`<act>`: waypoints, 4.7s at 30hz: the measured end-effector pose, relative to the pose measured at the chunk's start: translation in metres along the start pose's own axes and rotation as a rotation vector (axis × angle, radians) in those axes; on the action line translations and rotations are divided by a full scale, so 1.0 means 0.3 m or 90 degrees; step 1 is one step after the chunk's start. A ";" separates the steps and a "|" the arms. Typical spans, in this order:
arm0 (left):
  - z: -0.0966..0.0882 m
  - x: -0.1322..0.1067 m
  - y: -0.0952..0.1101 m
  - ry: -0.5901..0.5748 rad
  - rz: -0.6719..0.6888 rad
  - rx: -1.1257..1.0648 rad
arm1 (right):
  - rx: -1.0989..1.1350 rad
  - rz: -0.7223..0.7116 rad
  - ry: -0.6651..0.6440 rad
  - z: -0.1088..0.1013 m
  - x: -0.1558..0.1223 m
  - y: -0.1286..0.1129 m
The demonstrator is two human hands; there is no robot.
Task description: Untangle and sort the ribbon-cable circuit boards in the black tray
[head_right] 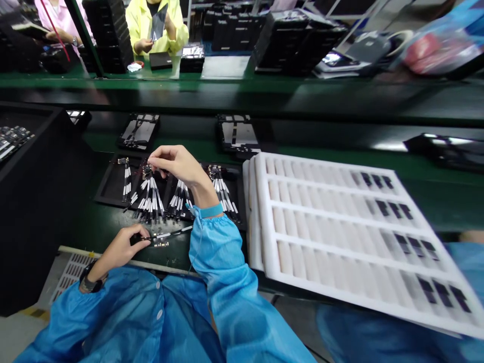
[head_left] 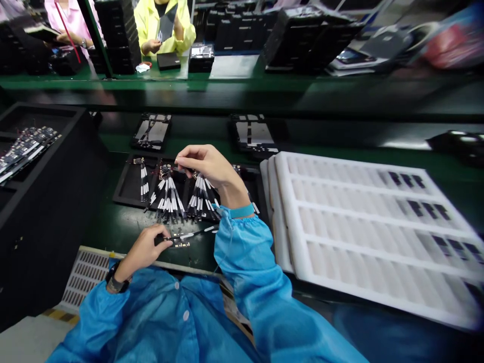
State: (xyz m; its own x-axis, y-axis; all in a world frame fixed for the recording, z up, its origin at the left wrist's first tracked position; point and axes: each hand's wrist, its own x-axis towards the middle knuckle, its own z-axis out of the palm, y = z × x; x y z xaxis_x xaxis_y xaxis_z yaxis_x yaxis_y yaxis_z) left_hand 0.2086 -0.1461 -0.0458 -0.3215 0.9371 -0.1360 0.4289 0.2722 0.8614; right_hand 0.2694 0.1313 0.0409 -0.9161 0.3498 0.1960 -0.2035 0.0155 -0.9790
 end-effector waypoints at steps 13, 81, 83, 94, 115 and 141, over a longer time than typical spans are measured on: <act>-0.188 -0.013 0.187 0.185 -0.019 -0.278 | -0.161 -0.010 -0.274 0.046 -0.033 -0.076; -0.180 0.040 0.176 0.270 0.044 -0.255 | -0.222 0.161 -0.419 0.191 -0.013 -0.038; -0.182 0.039 0.182 0.275 0.035 -0.245 | -0.220 0.164 -0.410 0.193 -0.012 -0.044; -0.238 0.065 0.253 0.295 0.080 -0.191 | -0.147 0.145 -0.262 0.134 -0.018 -0.044; -0.472 0.373 0.586 0.359 0.176 0.062 | 0.118 -0.206 0.389 -0.171 -0.034 -0.050; -0.105 1.352 0.284 0.156 -0.090 0.371 | 0.113 -0.153 0.486 -0.378 -0.197 -0.100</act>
State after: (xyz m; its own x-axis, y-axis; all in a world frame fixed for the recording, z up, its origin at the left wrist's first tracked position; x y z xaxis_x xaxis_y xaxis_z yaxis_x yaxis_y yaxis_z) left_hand 0.0882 0.2503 -0.0122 -0.5627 0.8249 -0.0535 0.7342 0.5284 0.4263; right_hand 0.3688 0.2165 0.0521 -0.3656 0.8982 0.2440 -0.4750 0.0454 -0.8788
